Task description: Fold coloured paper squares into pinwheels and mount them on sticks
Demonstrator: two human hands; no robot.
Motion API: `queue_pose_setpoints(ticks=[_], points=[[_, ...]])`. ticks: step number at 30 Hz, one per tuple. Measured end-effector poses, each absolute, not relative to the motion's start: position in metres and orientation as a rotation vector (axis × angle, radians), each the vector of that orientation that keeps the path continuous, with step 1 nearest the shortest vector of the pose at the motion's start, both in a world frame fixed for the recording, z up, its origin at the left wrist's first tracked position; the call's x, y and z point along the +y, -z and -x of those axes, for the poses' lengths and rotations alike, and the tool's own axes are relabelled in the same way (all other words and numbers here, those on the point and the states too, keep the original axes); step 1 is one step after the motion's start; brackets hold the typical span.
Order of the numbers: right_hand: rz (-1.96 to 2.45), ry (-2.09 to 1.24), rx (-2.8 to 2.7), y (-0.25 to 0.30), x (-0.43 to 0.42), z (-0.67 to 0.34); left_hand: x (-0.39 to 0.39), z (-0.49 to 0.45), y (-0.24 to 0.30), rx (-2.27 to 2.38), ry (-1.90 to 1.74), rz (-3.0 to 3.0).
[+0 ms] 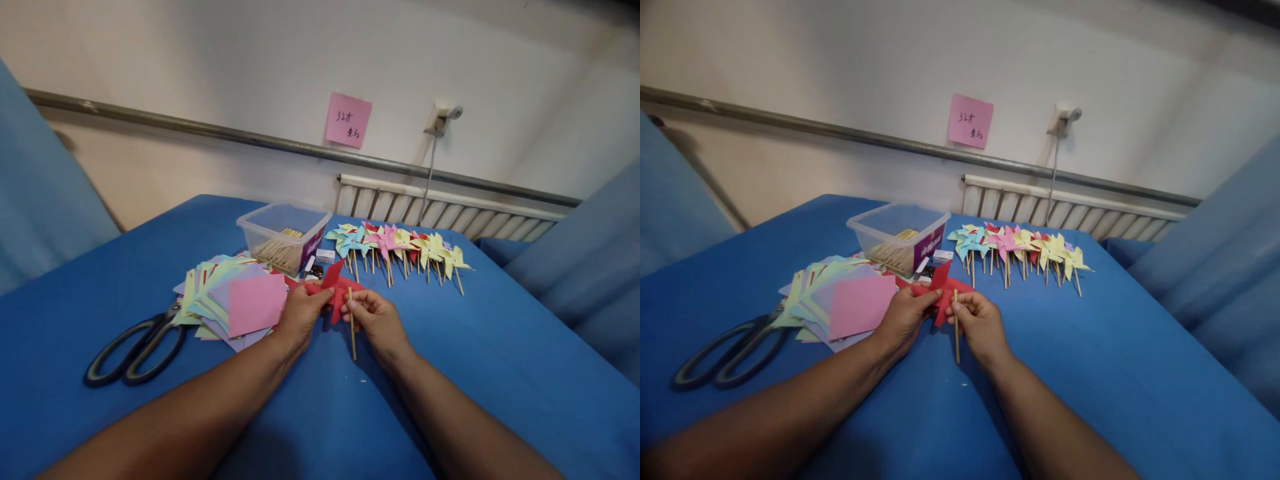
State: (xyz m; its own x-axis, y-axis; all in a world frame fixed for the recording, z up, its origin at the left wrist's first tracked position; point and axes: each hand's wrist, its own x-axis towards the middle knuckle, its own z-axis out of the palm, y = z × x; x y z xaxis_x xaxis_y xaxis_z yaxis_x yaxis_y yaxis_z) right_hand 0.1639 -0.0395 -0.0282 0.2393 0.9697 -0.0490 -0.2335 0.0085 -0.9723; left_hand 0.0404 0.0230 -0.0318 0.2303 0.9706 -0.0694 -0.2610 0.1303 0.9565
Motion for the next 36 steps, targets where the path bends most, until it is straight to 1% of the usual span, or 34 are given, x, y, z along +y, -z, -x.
queue_pose_setpoints(ticks=[4, 11, 16, 29, 36], points=[[1.149, -1.179, -0.875, 0.029, -0.034, -0.170, 0.024, -0.042, 0.032, 0.927, -1.083, -1.053], [1.258, -1.194, -0.885, 0.031, -0.035, -0.166, 0.023, -0.043, 0.029, 0.931, -1.037, -1.110], [1.281, -1.236, -0.907, 0.035, -0.036, -0.162, 0.019, -0.043, 0.025, 0.861, -0.955, -1.134], [1.226, -1.271, -0.916, 0.039, -0.036, -0.166, 0.018, -0.044, 0.025, 0.897, -0.956, -1.147], [1.231, -1.282, -0.890, 0.033, -0.038, -0.164, 0.018, -0.044, 0.024, 0.915, -0.972, -1.143]])
